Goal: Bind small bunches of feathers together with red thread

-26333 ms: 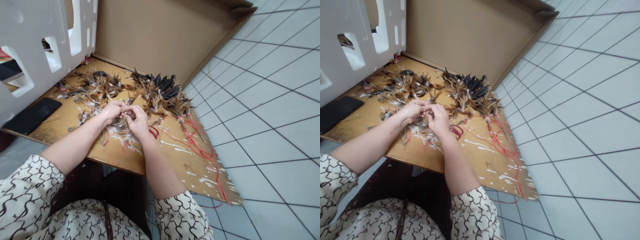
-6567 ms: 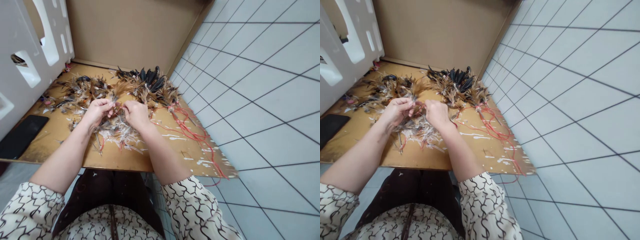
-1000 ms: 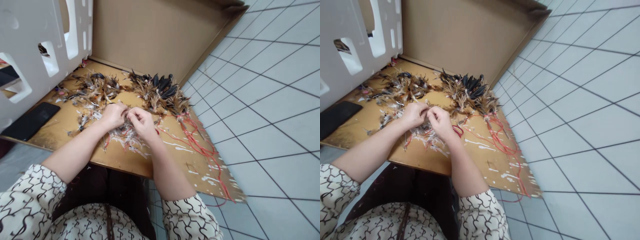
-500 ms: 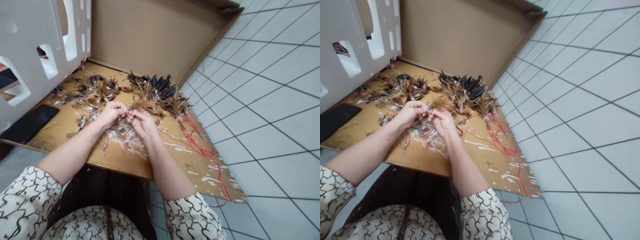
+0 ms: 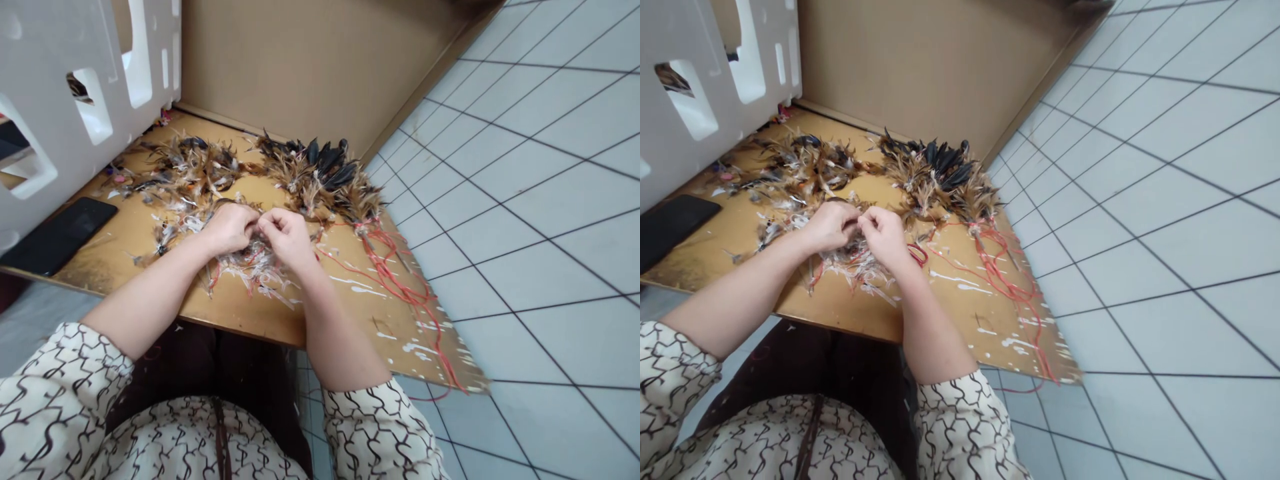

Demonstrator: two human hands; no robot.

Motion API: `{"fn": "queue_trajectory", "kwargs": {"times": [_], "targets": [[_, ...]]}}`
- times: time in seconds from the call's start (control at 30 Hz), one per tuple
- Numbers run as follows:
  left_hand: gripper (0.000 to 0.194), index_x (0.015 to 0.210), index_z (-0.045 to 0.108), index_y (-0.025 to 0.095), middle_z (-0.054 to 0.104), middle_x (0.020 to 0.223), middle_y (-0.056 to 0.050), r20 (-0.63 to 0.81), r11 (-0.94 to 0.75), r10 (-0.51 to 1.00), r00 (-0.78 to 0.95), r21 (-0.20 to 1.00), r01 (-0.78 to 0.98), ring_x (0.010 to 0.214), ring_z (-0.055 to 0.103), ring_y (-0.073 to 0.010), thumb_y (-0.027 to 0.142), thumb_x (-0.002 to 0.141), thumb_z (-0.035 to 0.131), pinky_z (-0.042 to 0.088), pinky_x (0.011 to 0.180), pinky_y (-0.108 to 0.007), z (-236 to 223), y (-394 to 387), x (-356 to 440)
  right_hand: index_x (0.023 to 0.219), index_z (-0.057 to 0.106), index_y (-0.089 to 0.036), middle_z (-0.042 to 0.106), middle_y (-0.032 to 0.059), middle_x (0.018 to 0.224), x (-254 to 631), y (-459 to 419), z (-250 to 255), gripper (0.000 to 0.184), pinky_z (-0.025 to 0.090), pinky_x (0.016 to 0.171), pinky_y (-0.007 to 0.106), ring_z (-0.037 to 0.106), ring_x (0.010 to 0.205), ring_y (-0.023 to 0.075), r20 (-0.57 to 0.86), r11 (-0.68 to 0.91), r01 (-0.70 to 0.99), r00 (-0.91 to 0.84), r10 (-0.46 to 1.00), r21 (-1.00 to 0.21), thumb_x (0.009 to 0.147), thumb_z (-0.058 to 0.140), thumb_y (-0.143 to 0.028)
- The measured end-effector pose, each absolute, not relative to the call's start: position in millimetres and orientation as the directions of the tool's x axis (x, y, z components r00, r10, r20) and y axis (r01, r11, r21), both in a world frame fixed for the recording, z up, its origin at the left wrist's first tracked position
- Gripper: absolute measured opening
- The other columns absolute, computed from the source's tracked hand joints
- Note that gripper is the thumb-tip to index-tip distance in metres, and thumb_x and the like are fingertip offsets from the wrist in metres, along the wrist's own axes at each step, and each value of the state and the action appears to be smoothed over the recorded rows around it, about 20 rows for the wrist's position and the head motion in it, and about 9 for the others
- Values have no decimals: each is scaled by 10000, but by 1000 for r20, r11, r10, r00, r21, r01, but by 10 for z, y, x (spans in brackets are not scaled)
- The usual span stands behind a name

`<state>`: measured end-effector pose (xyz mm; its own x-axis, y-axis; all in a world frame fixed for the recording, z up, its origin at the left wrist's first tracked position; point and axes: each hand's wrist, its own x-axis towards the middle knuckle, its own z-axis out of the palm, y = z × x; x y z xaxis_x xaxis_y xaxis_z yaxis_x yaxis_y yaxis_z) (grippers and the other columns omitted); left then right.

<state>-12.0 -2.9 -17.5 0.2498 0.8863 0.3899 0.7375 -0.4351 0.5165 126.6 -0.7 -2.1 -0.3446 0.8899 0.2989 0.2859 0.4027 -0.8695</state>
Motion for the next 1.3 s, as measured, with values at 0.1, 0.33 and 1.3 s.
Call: {"fn": "queue_trajectory", "kwargs": {"times": [0.1,0.33,1.3], "targets": [[186,468,527,161,436,444,33,256,-455,881,398,690,563,464,372,-86,213,645,552,280,499,-239,-152,-22,-190,519,566,-154,510,-42,484,1404,57,43,119,319,516,228,403,498,71,184,329,235,-483,856,-915,634,592,-166],[110,560,631,126,546,477,8,133,-113,901,414,991,-72,434,440,-61,221,588,680,349,453,-203,-79,-79,-203,567,532,-186,580,-16,594,1425,144,-19,241,396,515,251,494,534,101,62,-64,-223,-514,856,-973,610,711,-343],[173,688,636,148,610,654,-32,483,-429,870,95,648,629,607,497,-136,228,719,487,398,632,-269,-236,-36,-79,618,510,-186,560,-24,617,1171,126,-237,184,413,576,215,471,545,67,207,177,-182,-163,965,-967,741,598,-290]]}}
